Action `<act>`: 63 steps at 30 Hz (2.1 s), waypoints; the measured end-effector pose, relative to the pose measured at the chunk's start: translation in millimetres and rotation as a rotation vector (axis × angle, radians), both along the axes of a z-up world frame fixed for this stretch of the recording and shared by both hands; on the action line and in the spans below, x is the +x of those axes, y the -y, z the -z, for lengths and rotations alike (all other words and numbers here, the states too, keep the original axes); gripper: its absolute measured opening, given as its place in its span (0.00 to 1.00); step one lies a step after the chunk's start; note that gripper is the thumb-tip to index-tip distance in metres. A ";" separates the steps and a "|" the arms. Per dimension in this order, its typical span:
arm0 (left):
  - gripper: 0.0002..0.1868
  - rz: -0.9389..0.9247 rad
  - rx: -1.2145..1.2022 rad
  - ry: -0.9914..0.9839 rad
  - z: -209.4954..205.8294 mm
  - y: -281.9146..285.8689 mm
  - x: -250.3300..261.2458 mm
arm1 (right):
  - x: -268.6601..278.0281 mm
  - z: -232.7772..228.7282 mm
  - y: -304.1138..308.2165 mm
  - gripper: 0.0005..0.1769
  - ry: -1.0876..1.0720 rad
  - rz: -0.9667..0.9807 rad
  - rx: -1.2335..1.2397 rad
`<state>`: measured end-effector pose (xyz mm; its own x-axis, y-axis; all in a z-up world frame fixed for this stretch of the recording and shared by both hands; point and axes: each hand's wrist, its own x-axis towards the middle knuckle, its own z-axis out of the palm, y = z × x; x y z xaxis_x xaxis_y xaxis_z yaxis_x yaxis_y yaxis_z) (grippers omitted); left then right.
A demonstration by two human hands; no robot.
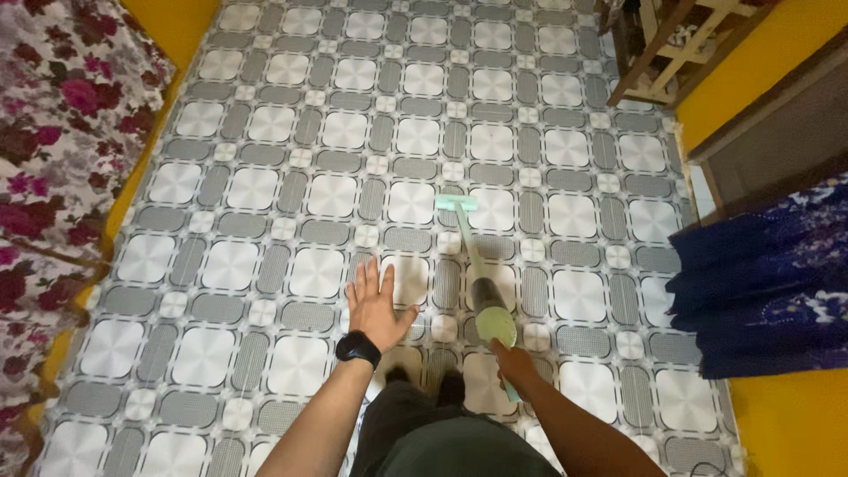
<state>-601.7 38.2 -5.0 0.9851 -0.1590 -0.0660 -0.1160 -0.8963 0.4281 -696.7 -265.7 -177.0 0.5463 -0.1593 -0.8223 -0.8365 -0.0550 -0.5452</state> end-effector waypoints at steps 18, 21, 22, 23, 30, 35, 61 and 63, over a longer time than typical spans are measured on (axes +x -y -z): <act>0.52 0.129 0.056 -0.070 1.4 -106.0 -246.1 | -248.6 29.0 -93.2 0.38 0.083 -0.041 -0.215; 0.53 0.128 0.037 -0.098 1.4 -115.2 -286.1 | -291.5 20.3 -103.2 0.41 0.021 0.036 -0.090; 0.53 0.128 0.037 -0.096 1.2 -117.2 -298.8 | -304.5 16.4 -107.4 0.39 0.017 0.054 -0.077; 0.53 0.131 0.036 -0.091 1.5 -117.0 -311.5 | -317.2 12.1 -110.1 0.38 0.017 0.074 -0.065; 0.53 0.128 -0.015 -0.041 11.0 -111.2 -383.6 | -402.8 -10.6 -117.0 0.39 0.007 -0.030 -0.127; 0.52 0.108 -0.062 0.020 20.0 -99.5 -442.5 | -469.4 14.8 -112.8 0.37 0.013 -0.011 -0.124; 0.51 0.052 -0.051 -0.049 22.8 -107.3 -674.1 | -706.9 12.1 -125.2 0.35 0.031 -0.037 -0.047; 0.51 0.048 -0.040 -0.058 21.1 -112.4 -657.9 | -682.1 16.3 -124.8 0.36 0.070 -0.039 -0.032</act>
